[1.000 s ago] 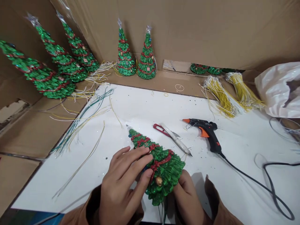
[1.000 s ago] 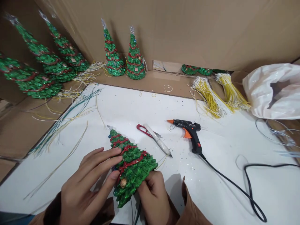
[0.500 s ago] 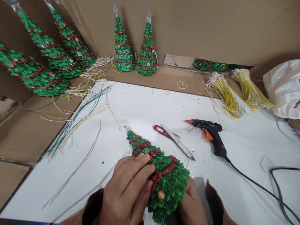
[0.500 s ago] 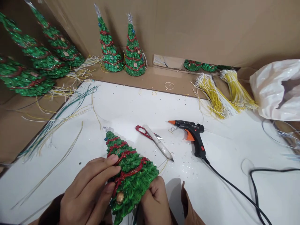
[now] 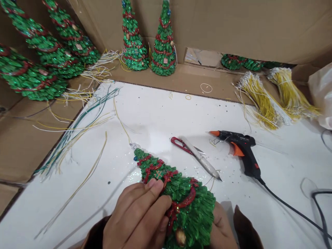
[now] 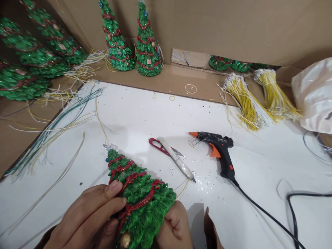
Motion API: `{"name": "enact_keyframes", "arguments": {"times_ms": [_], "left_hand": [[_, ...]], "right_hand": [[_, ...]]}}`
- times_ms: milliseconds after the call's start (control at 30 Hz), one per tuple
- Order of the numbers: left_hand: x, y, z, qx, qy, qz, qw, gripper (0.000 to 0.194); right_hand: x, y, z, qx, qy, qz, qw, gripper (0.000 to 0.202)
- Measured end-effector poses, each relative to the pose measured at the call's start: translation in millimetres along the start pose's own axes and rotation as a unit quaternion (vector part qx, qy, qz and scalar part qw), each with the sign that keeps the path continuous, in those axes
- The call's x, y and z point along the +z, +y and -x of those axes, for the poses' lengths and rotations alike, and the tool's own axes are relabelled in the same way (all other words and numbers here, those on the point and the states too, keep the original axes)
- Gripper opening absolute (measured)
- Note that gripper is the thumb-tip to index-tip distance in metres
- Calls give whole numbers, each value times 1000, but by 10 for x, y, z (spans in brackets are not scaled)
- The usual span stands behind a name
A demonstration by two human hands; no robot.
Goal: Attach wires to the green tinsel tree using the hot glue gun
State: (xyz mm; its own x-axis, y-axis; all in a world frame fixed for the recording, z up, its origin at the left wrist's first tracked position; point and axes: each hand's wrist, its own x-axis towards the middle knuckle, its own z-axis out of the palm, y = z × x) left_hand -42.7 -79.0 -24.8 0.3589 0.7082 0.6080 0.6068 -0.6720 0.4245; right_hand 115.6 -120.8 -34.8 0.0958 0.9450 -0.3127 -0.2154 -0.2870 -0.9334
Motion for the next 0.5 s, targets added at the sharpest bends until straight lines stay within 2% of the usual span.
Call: {"name": "enact_keyframes", "arguments": {"times_ms": [167,233,400,500], "left_hand": [[-19,-9,20,-36,-10,37,999,19],[-28,-4,11,-54,-12,47,997,19],[-55,-2,38,-98,-16,83,992,19],[-45,5,70,-146,-11,140,979,19]], "right_hand": [[9,-34,-8,32,-12,-32,999,41],[17,-12,13,50,1,-42,998,41],[41,150,149,102,136,-65,983,39],[11,200,219,76,191,-4,979,41]]}}
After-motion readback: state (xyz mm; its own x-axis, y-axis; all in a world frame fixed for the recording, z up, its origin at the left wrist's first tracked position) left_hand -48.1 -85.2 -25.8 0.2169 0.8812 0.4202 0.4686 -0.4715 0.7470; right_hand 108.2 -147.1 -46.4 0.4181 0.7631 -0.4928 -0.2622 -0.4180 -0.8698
